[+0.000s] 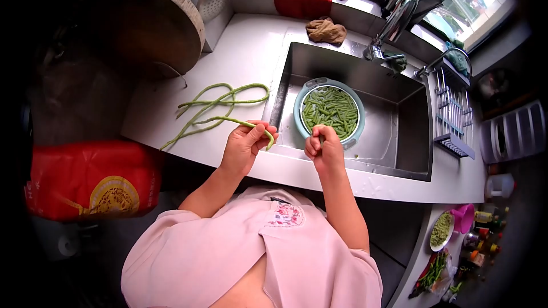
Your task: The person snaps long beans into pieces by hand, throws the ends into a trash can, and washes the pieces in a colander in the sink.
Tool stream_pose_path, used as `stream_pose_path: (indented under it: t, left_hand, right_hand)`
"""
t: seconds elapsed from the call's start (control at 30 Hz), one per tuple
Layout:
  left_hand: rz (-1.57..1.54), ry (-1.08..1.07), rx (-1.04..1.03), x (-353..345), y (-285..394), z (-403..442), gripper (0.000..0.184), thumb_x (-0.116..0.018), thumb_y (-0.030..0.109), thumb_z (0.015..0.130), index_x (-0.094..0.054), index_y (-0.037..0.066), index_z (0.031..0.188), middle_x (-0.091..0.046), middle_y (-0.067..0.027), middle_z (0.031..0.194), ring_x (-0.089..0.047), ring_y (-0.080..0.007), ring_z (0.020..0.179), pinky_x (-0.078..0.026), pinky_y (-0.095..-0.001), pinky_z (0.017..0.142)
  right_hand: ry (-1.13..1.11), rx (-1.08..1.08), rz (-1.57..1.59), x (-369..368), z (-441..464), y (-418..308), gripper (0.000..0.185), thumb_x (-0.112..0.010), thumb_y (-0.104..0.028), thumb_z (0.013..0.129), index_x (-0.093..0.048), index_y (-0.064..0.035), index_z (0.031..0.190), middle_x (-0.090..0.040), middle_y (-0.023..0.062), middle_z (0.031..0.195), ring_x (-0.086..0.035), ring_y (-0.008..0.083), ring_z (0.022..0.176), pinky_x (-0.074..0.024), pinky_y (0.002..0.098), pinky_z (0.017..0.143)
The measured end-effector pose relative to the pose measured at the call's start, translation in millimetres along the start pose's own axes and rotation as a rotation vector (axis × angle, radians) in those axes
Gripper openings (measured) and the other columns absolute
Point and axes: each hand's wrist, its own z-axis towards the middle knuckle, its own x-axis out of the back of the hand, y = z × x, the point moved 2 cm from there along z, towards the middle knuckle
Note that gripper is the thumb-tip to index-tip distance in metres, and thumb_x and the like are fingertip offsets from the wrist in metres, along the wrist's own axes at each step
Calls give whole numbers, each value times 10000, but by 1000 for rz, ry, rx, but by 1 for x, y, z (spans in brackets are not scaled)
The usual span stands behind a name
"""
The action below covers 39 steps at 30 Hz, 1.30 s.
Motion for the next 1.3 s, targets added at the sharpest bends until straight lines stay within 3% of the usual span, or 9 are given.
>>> stream_pose_path:
  t: [0.17,0.33,0.47,0.53,0.67,0.87,1.07,1.2,1.3]
  left_hand:
    - [118,4,53,5,8,4,153,-574,116,872,-604,8,976,-652,-135,909,-636,-185,810,-517,-282,717]
    - [293,-120,59,3,-6,4,186,-563,127,882,-604,-1,1010,-653,-116,927,-617,-148,790,-499,-271,729]
    - [125,21,78,1,-2,4,204,-545,143,894,-600,-8,1021,-647,-128,959,-627,-172,816,-510,-272,726]
    - [152,-10,36,0,-4,2,205,-544,153,895,-602,-6,1011,-647,-131,953,-631,-182,814,-518,-271,714]
    - [143,1,18,-1,-4,0,199,-559,166,886,-612,-6,972,-655,-132,901,-630,-178,778,-520,-272,697]
    - [225,-34,82,1,3,4,177,-596,169,865,-637,19,949,-661,-102,875,-598,-123,770,-468,-242,695]
    - [243,1,146,0,-2,4,201,-597,158,865,-632,11,998,-634,-38,857,-543,-89,736,-443,-208,660]
    - [141,40,40,7,1,4,193,-583,146,874,-628,-9,979,-626,-64,852,-584,-120,719,-472,-226,633]
    - [151,-1,43,-3,-8,2,179,-594,144,865,-634,-13,940,-630,-75,835,-586,-128,704,-480,-240,615]
  right_hand:
    - [-146,10,-380,-19,-14,0,195,-413,-170,893,-534,-26,838,-610,106,725,-529,127,522,-418,234,442]
    - [-286,-225,-410,-36,-21,22,202,-477,-192,876,-559,-9,853,-568,75,629,-454,103,458,-325,203,390]
    - [-123,-48,-606,-20,-12,28,127,-497,-130,849,-526,-50,755,-439,-6,519,-371,66,426,-258,202,376]
    - [74,409,-1039,-15,-5,23,114,-495,-115,825,-514,-50,734,-432,-9,521,-389,59,449,-284,217,384]
    - [-127,-69,136,8,6,11,106,-441,-126,830,-498,-62,767,-455,11,513,-412,95,448,-306,239,378]
    - [-196,-135,-338,-24,-12,10,161,-468,-192,864,-517,-39,857,-599,117,695,-579,162,561,-436,240,441]
    - [-333,-277,-427,-24,-10,22,180,-466,-195,862,-530,-39,798,-511,46,559,-458,100,441,-355,216,390]
    - [-64,265,-964,-17,-4,27,157,-454,-151,850,-511,-36,759,-461,26,528,-394,89,418,-298,217,377]
    - [2,209,-619,-17,2,20,140,-445,-133,848,-489,-45,747,-448,31,506,-383,104,407,-294,230,374]
